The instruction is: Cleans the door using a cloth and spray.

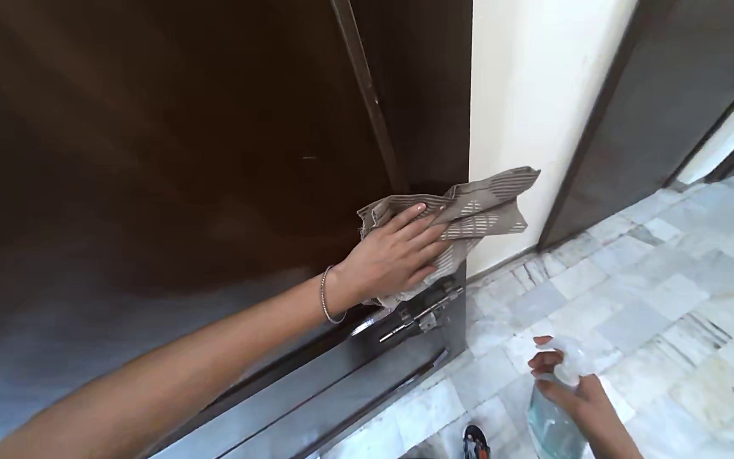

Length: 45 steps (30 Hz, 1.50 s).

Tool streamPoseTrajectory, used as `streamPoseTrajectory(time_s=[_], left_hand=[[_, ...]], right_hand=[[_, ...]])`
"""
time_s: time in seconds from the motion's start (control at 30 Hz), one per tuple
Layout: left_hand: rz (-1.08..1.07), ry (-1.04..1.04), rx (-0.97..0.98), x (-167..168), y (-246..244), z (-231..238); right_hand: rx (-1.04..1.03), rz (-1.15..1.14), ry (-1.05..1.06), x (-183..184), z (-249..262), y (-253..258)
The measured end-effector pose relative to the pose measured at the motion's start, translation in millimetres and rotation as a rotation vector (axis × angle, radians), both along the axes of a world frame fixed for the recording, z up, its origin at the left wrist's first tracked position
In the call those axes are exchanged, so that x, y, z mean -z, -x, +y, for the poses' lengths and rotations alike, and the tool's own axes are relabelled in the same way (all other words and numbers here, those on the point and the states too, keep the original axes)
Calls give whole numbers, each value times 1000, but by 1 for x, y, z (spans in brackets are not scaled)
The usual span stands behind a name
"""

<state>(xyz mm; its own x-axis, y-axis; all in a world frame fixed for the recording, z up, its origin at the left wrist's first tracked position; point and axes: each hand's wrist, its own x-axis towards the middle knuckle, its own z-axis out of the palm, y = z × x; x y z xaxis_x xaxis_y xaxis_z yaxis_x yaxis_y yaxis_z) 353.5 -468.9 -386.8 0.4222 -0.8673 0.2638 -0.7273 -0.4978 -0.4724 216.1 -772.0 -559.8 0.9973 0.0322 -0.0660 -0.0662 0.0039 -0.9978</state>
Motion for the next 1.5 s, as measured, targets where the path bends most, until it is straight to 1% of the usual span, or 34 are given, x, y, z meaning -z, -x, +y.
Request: streamPoseTrajectory(time_s=[0.03, 0.1, 0.17, 0.27, 0.33, 0.43, 0.5, 0.57, 0.63, 0.73, 0.8, 0.97, 1.03, 1.1, 1.17, 1.23, 1.3, 1.33, 1.4, 1.43, 1.5], left_hand=[[31, -41, 16, -5, -1, 0], [24, -141, 29, -15, -1, -4], [45, -190, 20, -22, -1, -14], [176, -238, 16, -32, -3, -29], [230, -230, 110, -32, -14, -38], [323, -307, 185, -35, -26, -51], [315, -341, 228, -35, -30, -55], [338, -423, 212, -35, -28, -61], [379, -537, 154, -28, -22, -70], [460, -711, -29, -12, -7, -92], [503, -754, -131, -5, -3, -100], [527, -817, -200, 0, 5, -94], [601, -731, -237, 10, 14, -88], [641, -721, -245, 21, 20, -84], [703, -677, -236, 19, 23, -78], [706, -530, -192, 12, 23, -66], [637, -423, -164, 5, 22, -56], [589, -409, -165, -3, 21, -53], [457, -296, -124, -16, 15, -43], [355, -198, -79, -22, 10, -35], [81, -20, 10, -29, 1, -19]], right_hand=[[-3, -1, 6, 3, 0, 0], [-10, 5, 0, 4, 2, 1], [-16, 10, -16, 1, 6, 2], [-24, 8, -27, -1, 11, 3], [-33, 0, -25, 1, 14, 4], [-37, -10, -40, 0, 14, 5], [-32, -22, -50, 0, 14, 9], [-27, -15, -46, -1, 14, 12], [-21, -12, -49, -5, 13, 15], [-4, -39, -58, -8, 8, 22], [15, -49, -43, -8, 4, 27], [28, 1, -39, -1, 3, 38], [18, -1, -50, -1, 5, 39], [14, 0, -58, -4, 9, 40], [8, -2, -57, -7, 12, 39], [2, -21, -54, -8, 13, 38], [5, -38, -45, -9, 12, 37], [6, -41, -36, -9, 11, 37], [13, -45, -24, -8, 8, 38], [16, -48, -24, -8, 7, 39], [22, -44, -30, -8, 6, 41]])
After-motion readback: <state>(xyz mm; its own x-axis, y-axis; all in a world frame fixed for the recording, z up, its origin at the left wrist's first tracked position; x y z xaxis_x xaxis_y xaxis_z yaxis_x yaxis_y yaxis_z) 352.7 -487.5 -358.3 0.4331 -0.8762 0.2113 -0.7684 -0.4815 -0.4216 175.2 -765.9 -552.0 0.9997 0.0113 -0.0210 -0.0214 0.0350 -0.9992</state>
